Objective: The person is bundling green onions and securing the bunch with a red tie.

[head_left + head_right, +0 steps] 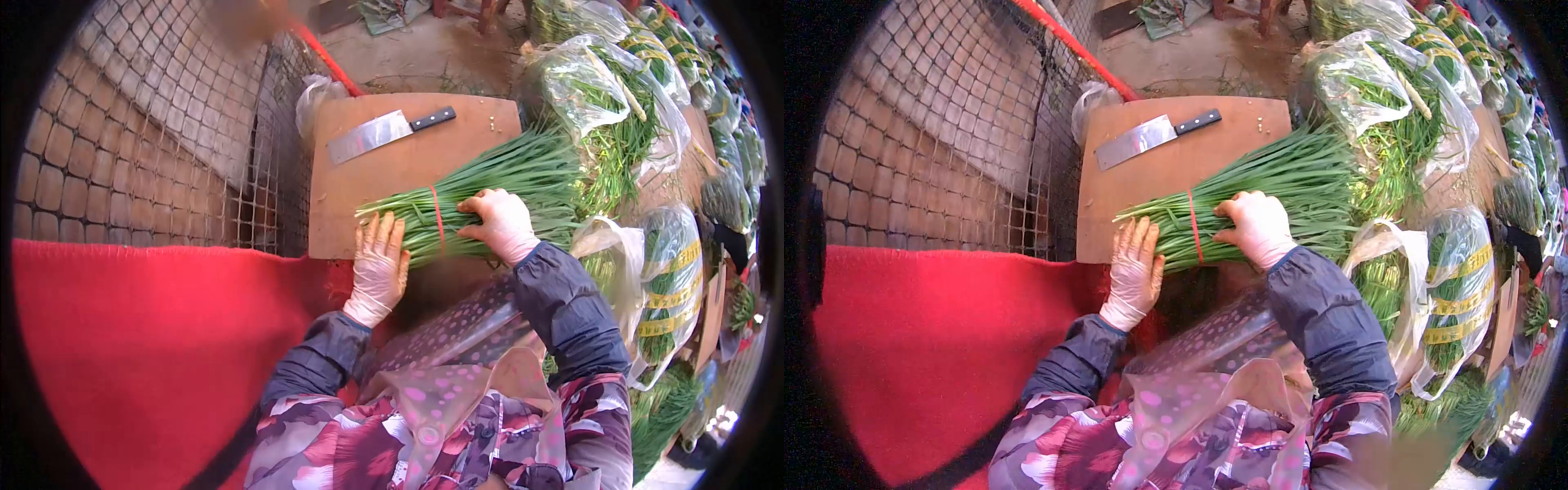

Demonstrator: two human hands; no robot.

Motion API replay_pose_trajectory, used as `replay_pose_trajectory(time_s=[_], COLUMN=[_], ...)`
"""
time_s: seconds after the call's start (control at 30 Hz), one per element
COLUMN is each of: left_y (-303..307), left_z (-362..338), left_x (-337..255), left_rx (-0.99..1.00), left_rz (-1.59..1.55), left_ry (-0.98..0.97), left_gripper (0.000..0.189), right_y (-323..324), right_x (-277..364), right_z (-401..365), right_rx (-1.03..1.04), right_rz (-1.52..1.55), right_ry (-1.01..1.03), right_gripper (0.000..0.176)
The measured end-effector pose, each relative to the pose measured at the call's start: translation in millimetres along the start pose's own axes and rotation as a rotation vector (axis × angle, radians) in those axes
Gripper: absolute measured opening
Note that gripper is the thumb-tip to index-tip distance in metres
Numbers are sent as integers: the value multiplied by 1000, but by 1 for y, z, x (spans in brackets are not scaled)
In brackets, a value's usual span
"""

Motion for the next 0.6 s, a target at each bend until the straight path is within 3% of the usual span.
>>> replay_pose_trajectory(time_s=[0.13,0.17,0.4,0.6], left_y=[-3,-2,-4,-4], left_z=[-4,-3,-6,1], left_x=[2,2,4,7], left_rx=[-39,-49,-50,20], left_rz=[-24,-37,-18,30], left_ry=[32,27,37,40], left_gripper=[56,55,51,47], right_y=[0,2,9,-11], right_x=[10,11,-3,-61], right_z=[-12,-13,9,9], right_rx=[-95,-156,-104,23], right_rz=[-73,-96,-233,48], right_ry=[47,74,148,-80], right_gripper=[37,29,14,17])
Point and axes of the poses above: each hand's wrist, its own z-axis towards the middle knuckle, its own y-axis out of the back of the hand, x = y × z, the point moved 8 cm from there along z, towards the middle knuckle, and after that the axes turned 12 degrees about -z, right-handed, at the moved point
